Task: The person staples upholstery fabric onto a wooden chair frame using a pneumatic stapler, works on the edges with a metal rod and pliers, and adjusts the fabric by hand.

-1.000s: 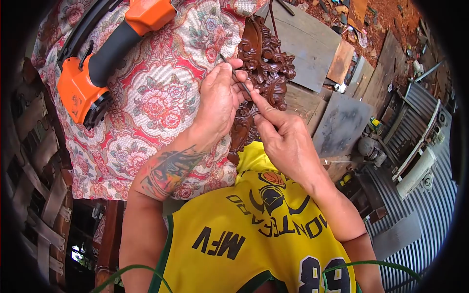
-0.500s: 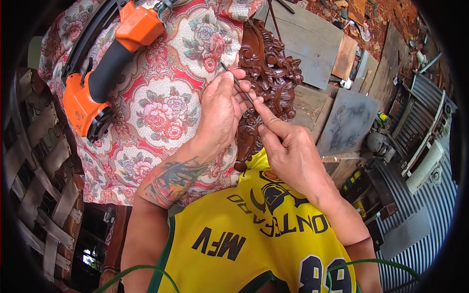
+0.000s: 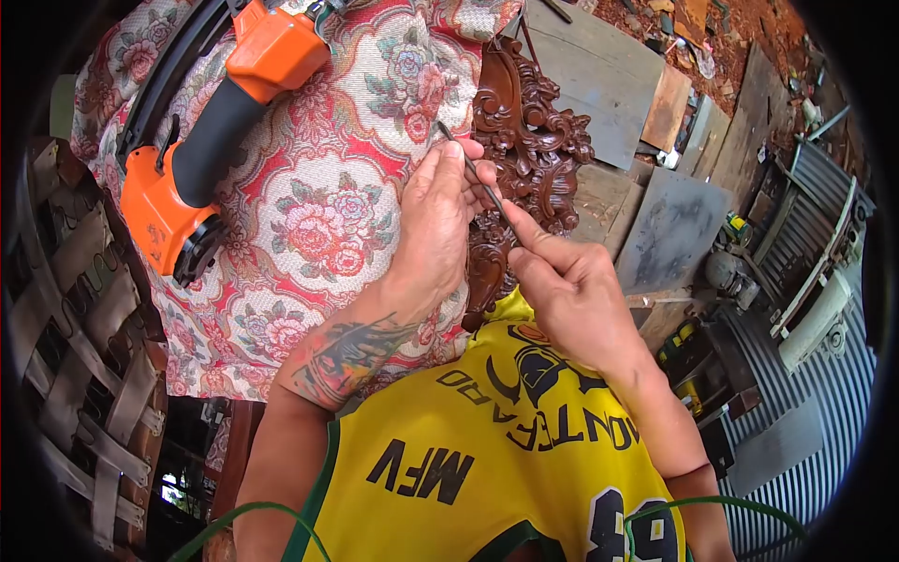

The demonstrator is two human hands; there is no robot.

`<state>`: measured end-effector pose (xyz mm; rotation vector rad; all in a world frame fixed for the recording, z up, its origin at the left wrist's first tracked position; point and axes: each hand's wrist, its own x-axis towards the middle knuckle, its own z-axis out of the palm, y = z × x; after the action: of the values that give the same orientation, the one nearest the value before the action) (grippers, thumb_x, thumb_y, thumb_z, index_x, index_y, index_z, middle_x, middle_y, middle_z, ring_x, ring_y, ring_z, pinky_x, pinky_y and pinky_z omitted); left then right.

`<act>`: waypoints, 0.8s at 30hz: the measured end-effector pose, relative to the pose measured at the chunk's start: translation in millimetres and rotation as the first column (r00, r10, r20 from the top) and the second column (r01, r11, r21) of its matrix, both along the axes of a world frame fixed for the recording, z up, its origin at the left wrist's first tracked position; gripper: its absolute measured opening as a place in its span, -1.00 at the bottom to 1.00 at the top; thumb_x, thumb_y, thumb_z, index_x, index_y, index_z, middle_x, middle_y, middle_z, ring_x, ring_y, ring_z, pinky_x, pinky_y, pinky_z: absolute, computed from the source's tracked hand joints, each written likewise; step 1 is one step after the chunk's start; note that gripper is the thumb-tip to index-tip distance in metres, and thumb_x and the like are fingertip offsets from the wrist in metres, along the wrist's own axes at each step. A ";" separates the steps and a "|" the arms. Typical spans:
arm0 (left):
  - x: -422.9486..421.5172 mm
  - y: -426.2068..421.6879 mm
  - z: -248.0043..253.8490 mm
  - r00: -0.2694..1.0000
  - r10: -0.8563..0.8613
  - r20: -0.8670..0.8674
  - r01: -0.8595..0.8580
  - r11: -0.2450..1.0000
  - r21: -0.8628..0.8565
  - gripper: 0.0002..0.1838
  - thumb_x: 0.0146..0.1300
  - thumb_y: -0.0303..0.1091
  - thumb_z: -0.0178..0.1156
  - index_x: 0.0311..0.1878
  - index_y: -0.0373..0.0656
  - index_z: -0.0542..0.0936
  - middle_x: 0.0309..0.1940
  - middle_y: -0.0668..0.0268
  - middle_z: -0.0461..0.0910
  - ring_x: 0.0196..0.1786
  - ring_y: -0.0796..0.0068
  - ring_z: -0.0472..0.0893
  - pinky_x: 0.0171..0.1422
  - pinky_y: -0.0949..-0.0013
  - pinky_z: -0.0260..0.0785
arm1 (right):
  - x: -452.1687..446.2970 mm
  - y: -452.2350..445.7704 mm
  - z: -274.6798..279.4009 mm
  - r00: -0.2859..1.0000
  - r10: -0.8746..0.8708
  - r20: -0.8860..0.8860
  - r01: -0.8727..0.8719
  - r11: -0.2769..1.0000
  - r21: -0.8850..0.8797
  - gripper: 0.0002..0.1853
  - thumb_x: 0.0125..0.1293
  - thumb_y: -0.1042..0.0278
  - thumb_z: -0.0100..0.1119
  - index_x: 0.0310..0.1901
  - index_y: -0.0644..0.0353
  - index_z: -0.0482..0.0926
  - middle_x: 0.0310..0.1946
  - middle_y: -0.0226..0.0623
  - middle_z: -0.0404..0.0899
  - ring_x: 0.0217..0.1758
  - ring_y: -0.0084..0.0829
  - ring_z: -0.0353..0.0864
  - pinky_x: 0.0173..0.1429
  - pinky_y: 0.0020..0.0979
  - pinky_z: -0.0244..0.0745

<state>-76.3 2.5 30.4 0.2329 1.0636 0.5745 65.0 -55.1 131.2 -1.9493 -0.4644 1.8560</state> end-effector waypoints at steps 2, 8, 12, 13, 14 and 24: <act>0.3 -1.8 0.4 1.000 -0.002 -0.019 0.002 1.000 -0.005 -0.73 0.71 -0.13 -0.08 0.09 -0.12 0.48 -0.22 0.37 0.53 -0.13 0.49 0.56 0.07 0.35 0.47 | 2.0 -0.8 -1.5 0.975 -0.151 -0.161 0.130 0.983 -0.133 -0.48 0.45 0.51 0.12 0.43 0.21 0.49 -0.59 0.04 0.29 -0.52 -0.68 0.24 -0.41 -0.45 0.38; -1.8 -4.2 -3.9 0.999 0.015 0.035 -0.014 1.000 -0.012 -0.71 0.71 -0.11 -0.08 0.10 -0.13 0.48 -0.20 0.35 0.55 -0.13 0.48 0.56 0.07 0.32 0.49 | -14.2 -19.1 -15.4 0.979 0.064 0.193 -0.111 0.963 0.244 -0.49 0.45 0.54 0.12 0.43 0.21 0.49 -0.58 -0.03 0.20 -0.52 -0.68 0.20 -0.42 -0.43 0.37; -2.5 -0.7 -4.0 0.999 -0.041 -0.004 0.041 0.999 -0.005 -0.70 0.71 -0.09 -0.09 0.11 -0.11 0.48 -0.20 0.35 0.56 -0.13 0.50 0.57 0.07 0.31 0.50 | -8.2 -1.7 1.6 0.984 0.085 0.158 -0.105 0.987 0.125 -0.49 0.44 0.55 0.12 0.42 0.23 0.50 -0.56 0.11 0.25 -0.53 -0.66 0.23 -0.40 -0.39 0.41; -3.4 0.3 -3.3 0.997 -0.069 -0.020 0.069 0.998 0.005 -0.70 0.72 -0.09 -0.10 0.11 -0.10 0.47 -0.20 0.36 0.55 -0.13 0.50 0.57 0.07 0.31 0.50 | -5.2 1.2 4.9 0.989 0.091 0.120 -0.101 0.991 0.085 -0.51 0.49 0.55 0.10 0.44 0.23 0.48 -0.42 -0.28 0.36 -0.44 -0.71 0.23 -0.37 -0.49 0.34; -4.5 0.8 -2.1 0.998 -0.069 -0.014 0.069 0.998 0.000 -0.70 0.72 -0.09 -0.10 0.11 -0.10 0.47 -0.20 0.36 0.55 -0.13 0.50 0.57 0.07 0.31 0.50 | -3.0 4.1 8.6 0.992 0.096 0.084 -0.100 0.994 0.047 -0.52 0.55 0.55 0.08 0.46 0.23 0.47 -0.27 -0.66 0.47 -0.35 -0.77 0.23 -0.34 -0.59 0.28; -3.4 0.5 -5.9 0.998 -0.050 -0.040 0.049 0.999 -0.019 -0.69 0.73 -0.12 -0.14 0.04 -0.10 0.51 -0.23 0.36 0.63 -0.20 0.61 0.60 0.01 0.44 0.51 | -2.9 2.4 -8.3 0.988 -0.117 -0.099 0.110 0.991 -0.072 -0.57 0.50 0.51 0.08 0.37 0.34 0.54 -0.53 -0.29 0.69 -0.55 -0.77 0.31 -0.46 -0.50 0.26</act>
<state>-79.7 3.0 24.5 0.2554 1.0988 0.5169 62.0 -52.8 122.9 -1.8690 -0.2572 1.9103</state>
